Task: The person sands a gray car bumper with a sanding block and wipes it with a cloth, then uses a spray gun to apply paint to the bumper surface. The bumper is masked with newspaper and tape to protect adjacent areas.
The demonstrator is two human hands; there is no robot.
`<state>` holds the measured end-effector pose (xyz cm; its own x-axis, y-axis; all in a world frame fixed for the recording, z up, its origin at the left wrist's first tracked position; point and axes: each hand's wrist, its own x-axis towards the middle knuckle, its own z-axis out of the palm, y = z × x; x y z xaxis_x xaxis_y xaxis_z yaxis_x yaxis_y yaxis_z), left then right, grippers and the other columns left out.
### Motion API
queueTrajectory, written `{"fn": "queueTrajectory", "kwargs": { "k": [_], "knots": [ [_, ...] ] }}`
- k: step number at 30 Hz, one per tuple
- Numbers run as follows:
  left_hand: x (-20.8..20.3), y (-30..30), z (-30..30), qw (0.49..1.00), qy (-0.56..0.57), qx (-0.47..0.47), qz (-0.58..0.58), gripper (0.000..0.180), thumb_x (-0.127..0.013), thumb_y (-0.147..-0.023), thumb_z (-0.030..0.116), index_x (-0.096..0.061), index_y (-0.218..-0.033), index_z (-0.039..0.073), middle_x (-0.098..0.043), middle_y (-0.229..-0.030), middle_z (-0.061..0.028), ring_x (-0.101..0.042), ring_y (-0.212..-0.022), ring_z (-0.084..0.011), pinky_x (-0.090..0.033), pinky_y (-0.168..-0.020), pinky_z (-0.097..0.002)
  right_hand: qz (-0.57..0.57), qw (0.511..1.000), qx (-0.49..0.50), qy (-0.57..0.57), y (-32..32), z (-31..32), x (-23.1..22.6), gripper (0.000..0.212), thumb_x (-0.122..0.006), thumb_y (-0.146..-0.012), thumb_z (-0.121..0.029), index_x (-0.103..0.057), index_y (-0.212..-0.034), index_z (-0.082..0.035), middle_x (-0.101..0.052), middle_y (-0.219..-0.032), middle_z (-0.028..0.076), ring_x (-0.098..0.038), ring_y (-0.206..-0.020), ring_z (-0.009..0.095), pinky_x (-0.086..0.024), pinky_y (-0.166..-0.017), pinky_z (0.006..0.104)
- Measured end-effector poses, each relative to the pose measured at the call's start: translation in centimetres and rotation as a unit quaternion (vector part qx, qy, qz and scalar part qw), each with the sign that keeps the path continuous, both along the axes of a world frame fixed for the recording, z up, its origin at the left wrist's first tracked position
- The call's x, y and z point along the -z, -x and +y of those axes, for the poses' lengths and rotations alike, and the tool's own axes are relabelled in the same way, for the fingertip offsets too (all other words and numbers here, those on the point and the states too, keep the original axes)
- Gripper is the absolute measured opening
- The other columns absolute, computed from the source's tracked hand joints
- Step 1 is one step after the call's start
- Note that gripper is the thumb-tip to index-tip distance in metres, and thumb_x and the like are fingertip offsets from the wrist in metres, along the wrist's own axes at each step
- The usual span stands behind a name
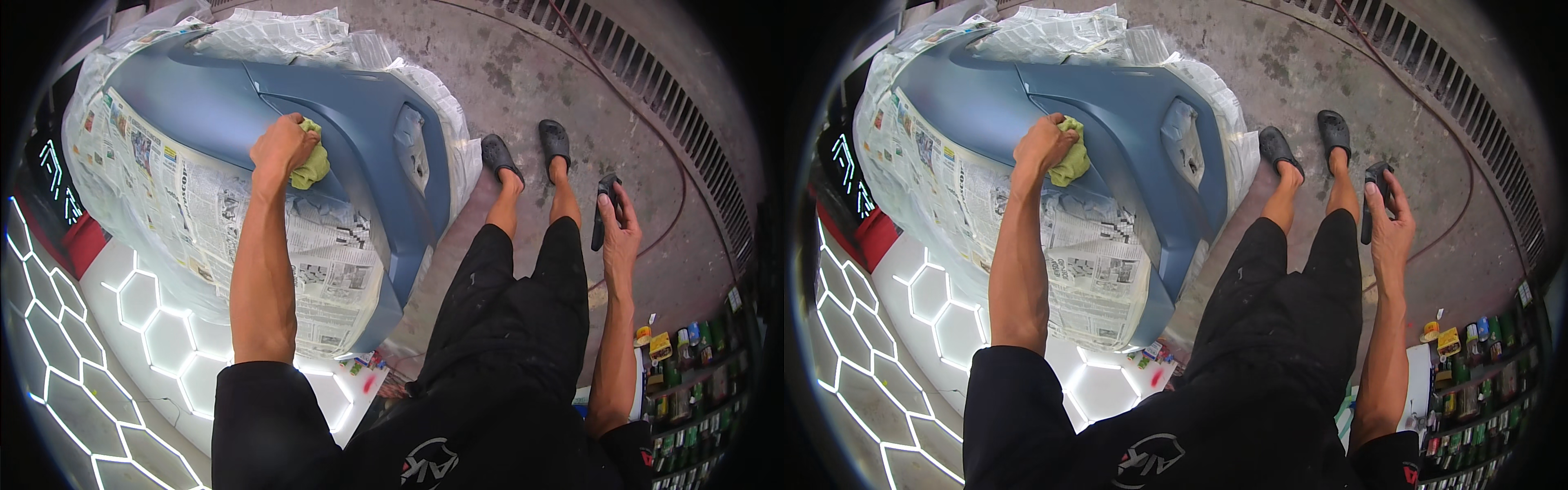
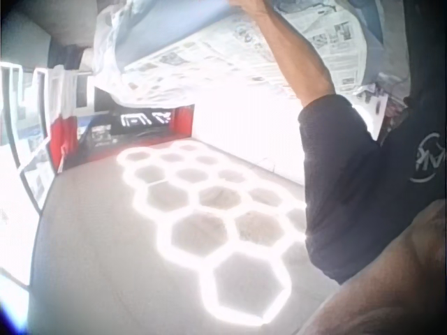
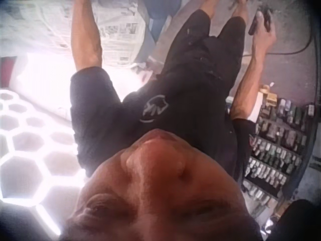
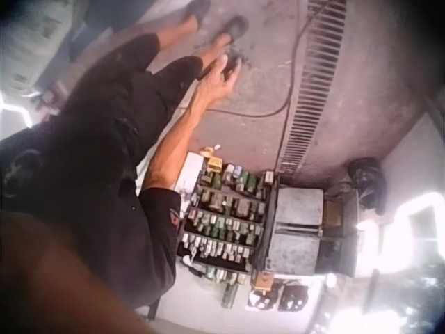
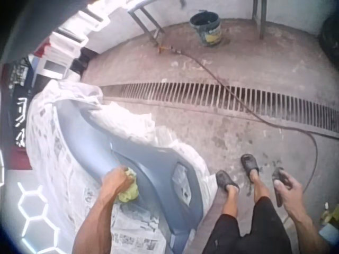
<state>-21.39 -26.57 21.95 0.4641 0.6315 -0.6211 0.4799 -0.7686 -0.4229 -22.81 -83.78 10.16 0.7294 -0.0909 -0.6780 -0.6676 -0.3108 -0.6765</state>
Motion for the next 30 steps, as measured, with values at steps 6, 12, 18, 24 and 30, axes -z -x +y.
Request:
{"fn": "queueTrajectory", "kwargs": {
  "k": [6,12,18,24,30],
  "knots": [
    [-1.3,2.6,-4.5,0.999,0.02,-0.027,0.005,0.052,-0.076,-0.098,0.041,-0.075,-0.146,0.021,-0.083,-0.13,-0.0137,-0.077,-0.124,-0.0395,-0.059,-0.107,-0.0505,-0.018,1.0,0.006,0.005,-1.1,-1.5,-0.4,0.061,-0.085,-0.105,-0.038,-0.07,-0.156,-0.008,-0.079,-0.119,0.007,-0.069,-0.108,0.011,-0.053,-0.092,0.0272],
    [-1.5,6.1,-7.8,0.997,0.042,-0.058,-0.014,0.052,-0.077,-0.098,0.037,-0.075,-0.146,0.018,-0.083,-0.126,-0.0168,-0.078,-0.121,-0.041,-0.059,-0.105,-0.0523,-0.016,1.0,-0.007,0.004,-2.4,-1.9,-1.1,0.061,-0.086,-0.105,-0.04,-0.07,-0.155,-0.009,-0.077,-0.113,0.004,-0.067,-0.102,0.009,-0.052,-0.087,0.0259],
    [-2.8,9.0,-10.1,0.989,0.088,-0.117,0.03,0.059,-0.073,-0.094,0.04,-0.075,-0.147,0.015,-0.082,-0.13,-0.0193,-0.077,-0.124,-0.0414,-0.058,-0.109,-0.0507,-0.023,0.999,-0.029,-0.008,-3.7,-1.8,-1.9,0.061,-0.086,-0.105,-0.038,-0.069,-0.155,-0.007,-0.078,-0.113,0.005,-0.067,-0.102,0.009,-0.053,-0.088,0.0262],
    [-4.4,7.0,-7.8,0.97,0.06,-0.178,-0.153,0.064,-0.068,-0.092,0.043,-0.074,-0.148,0.012,-0.08,-0.132,-0.0228,-0.075,-0.126,-0.0442,-0.057,-0.11,-0.0501,-0.034,0.998,-0.036,-0.029,-4.7,-1.4,-2.2,0.062,-0.086,-0.105,-0.036,-0.068,-0.155,-0.004,-0.078,-0.116,0.005,-0.067,-0.104,0.01,-0.054,-0.091,0.0273],
    [-3.0,8.2,-5.1,0.977,0.054,-0.135,-0.155,0.062,-0.068,-0.093,0.042,-0.074,-0.147,0.013,-0.08,-0.13,-0.0241,-0.076,-0.123,-0.045,-0.058,-0.108,-0.0516,-0.037,0.996,-0.07,-0.031,-5.5,0.6,-4.4,0.06,-0.086,-0.105,-0.034,-0.069,-0.154,-0.003,-0.078,-0.116,0.005,-0.067,-0.103,0.009,-0.053,-0.09,0.0267]
  ]
}}
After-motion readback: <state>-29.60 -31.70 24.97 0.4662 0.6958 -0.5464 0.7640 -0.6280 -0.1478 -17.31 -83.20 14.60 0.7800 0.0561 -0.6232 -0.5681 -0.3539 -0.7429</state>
